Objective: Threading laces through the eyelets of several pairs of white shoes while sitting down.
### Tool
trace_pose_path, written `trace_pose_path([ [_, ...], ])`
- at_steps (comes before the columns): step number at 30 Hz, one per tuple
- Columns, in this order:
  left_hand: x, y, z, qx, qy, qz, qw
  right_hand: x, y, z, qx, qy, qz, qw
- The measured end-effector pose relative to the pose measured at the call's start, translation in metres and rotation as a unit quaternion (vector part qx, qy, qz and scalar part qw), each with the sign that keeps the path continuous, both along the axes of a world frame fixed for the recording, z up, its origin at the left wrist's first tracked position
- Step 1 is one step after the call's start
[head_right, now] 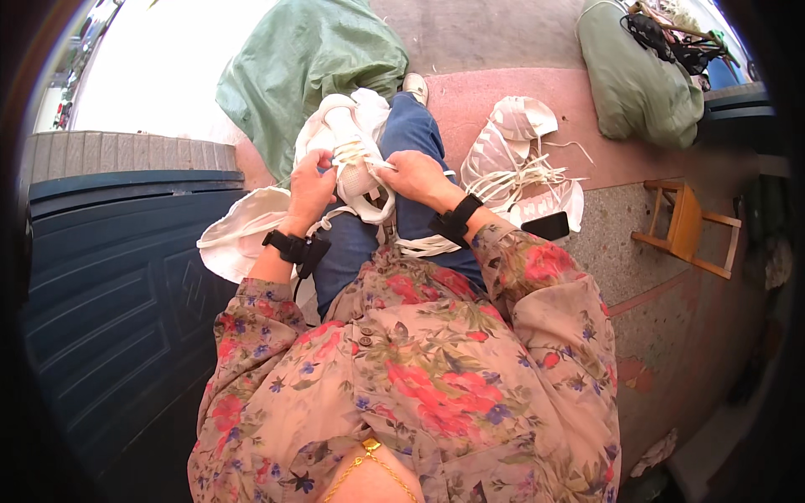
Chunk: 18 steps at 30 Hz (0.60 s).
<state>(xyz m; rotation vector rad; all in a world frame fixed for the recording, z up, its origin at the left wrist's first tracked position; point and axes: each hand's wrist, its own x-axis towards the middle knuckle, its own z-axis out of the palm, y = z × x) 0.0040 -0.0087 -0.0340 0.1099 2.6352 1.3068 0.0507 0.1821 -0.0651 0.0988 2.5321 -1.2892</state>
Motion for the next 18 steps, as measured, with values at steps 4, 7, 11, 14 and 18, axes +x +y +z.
trace_pose_path([
  [4, -0.003, 0.002, 0.001, -0.131, 0.257, -0.172, 0.942, -0.003, -0.006, 0.001, -0.005, 0.021, -0.001, 1.000],
  [7, -0.004, 0.009, 0.006, -0.244, 0.221, -0.226, 0.917, -0.005, -0.010, 0.001, 0.018, 0.017, -0.001, 1.000],
  [11, -0.009, 0.009, 0.001, -0.214, 0.249, -0.120, 0.937, -0.009, -0.018, 0.012, 0.056, 0.009, -0.006, 0.998],
  [14, -0.008, 0.003, -0.011, -0.082, 0.178, -0.024, 0.980, -0.009, -0.017, 0.011, 0.055, 0.002, 0.000, 0.999],
  [18, -0.012, -0.005, -0.018, -0.061, 0.097, -0.040, 0.993, -0.011, -0.011, 0.007, 0.007, 0.016, -0.013, 1.000],
])
